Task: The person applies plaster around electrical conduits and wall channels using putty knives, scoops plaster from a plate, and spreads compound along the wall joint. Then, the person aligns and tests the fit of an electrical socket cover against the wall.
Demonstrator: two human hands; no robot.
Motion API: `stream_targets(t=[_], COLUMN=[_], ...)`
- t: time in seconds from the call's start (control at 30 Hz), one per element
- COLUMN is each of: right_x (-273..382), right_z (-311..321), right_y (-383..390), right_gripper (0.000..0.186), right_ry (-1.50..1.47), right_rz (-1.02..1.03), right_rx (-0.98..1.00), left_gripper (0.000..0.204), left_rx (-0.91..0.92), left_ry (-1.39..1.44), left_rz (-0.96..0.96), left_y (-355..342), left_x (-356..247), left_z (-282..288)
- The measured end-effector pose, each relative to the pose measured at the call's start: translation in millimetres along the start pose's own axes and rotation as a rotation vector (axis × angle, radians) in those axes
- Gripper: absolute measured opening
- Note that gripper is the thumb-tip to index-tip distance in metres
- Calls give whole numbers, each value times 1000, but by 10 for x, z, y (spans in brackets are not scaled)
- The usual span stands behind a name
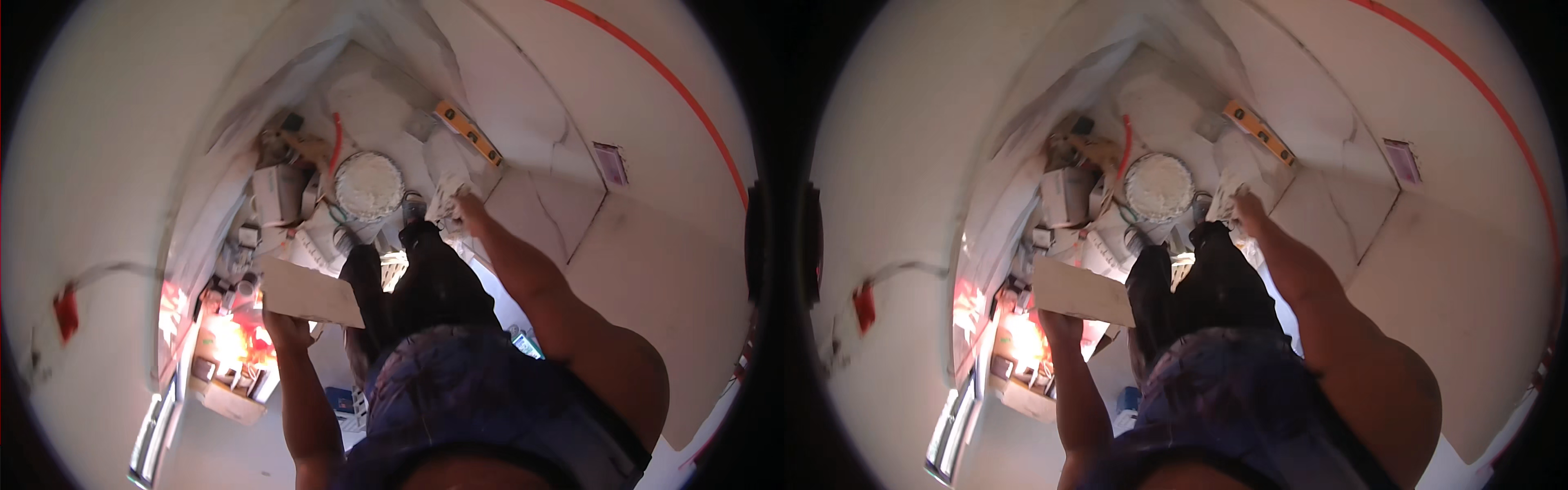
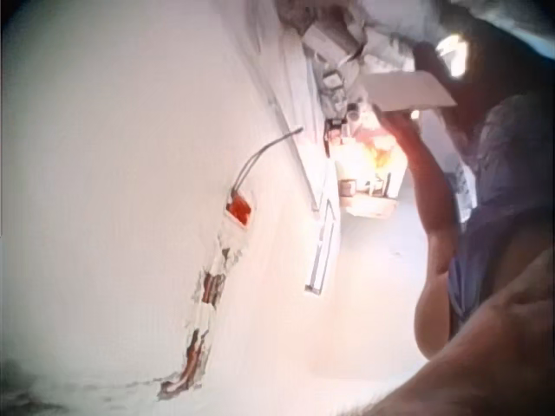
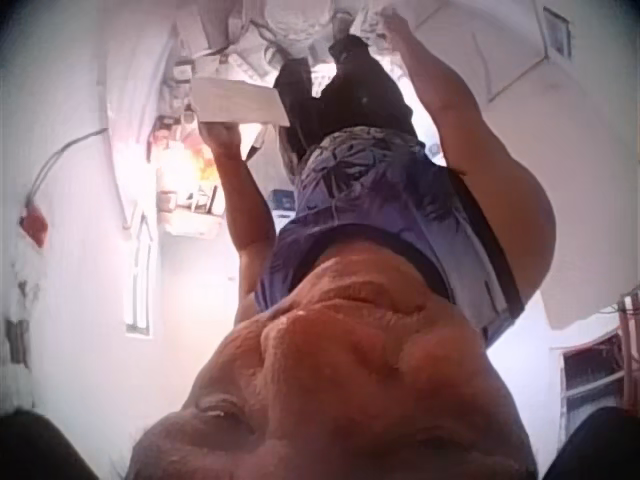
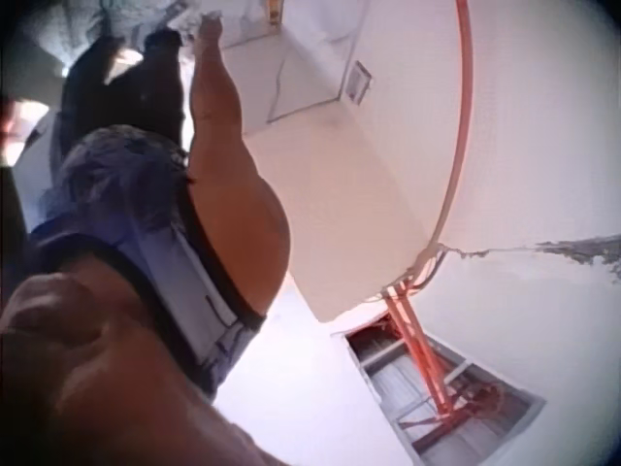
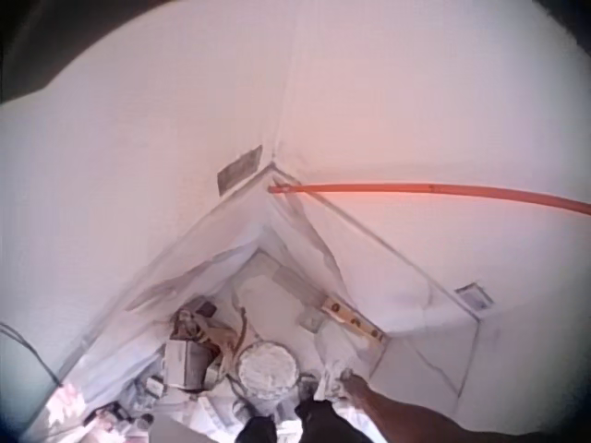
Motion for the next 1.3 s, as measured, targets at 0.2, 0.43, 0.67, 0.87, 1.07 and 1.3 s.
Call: stream_targets(t=[0.2, 0.43, 0.67, 0.87, 1.07, 1.3], right_x=[-737, -592, -817, -941, -584, -314], right_z=[-546, -1296, -1630, -1666, -1392, -1395], right_y=[-1015, -2115, -3014, -3299, -2579, -1086], right_gripper=[33, 37, 52, 53, 23, 37], right_ry=[-15, 948, 541, 556, 880, 232], right_rz=[-166, 472, 300, 238, 556, 297], right_rx=[9, -172, -33, 30, -137, 125], left_gripper=[34, 43, 61, 65, 82, 75], left_rx=[38, -93, -63, 33, -44, -107], left_ry=[-296, -633, -712, -589, -630, 17], left_rz=[244, 429, 285, 332, 432, 689], left_y=[-588, -1425, -1975, -2175, -2063, -1187], left_x=[1647, 3561, 4747, 5535, 5640, 4304], left_z=[-837, -1321, -1321, -1210, -1153, -1916])
Point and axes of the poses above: each hand's wrist, its own y-axis away from the middle knuckle, its own z-axis out of the back of the hand, x = y × z, the point moved 8 cm from there along -y, towards the middle knuckle, and after that the axes turned 7 degrees about -z, right-handed, at the moved point
